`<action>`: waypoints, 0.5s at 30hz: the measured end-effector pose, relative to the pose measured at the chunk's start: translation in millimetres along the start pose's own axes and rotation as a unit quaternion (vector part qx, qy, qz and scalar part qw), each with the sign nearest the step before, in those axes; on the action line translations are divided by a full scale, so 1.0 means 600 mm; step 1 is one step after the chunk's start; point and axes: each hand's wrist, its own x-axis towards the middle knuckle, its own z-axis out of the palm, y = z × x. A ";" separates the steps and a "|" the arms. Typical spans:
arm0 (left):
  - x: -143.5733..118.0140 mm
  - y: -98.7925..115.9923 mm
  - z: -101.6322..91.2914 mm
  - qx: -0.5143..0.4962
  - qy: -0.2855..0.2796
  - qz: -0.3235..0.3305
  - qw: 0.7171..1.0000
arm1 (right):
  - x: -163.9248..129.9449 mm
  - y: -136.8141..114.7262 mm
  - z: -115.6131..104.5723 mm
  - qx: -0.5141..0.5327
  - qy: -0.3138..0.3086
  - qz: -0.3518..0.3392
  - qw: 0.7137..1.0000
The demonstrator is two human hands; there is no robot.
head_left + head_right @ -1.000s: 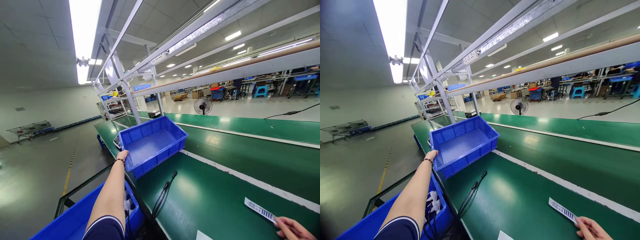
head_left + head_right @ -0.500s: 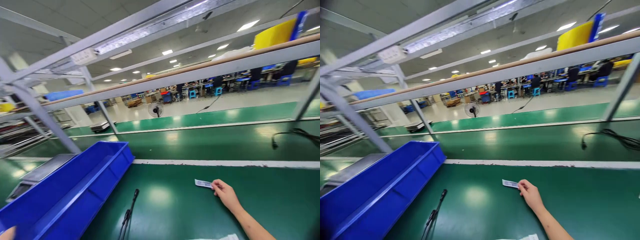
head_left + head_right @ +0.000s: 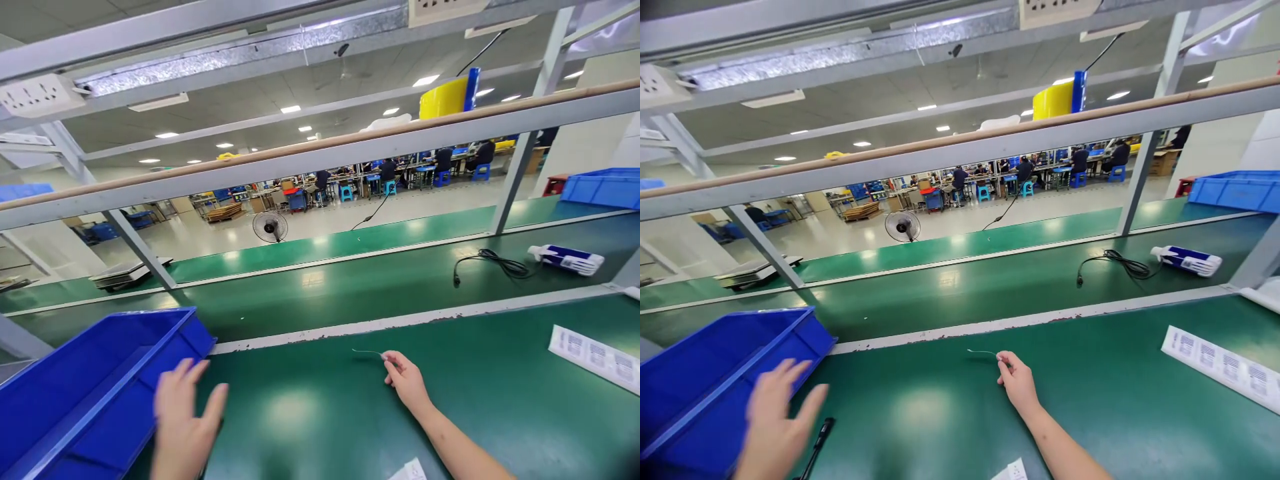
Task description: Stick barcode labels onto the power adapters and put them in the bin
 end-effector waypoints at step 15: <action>-0.195 0.206 0.219 0.000 -0.500 0.122 0.857 | 0.191 -0.030 -0.231 -0.216 0.147 -0.074 0.962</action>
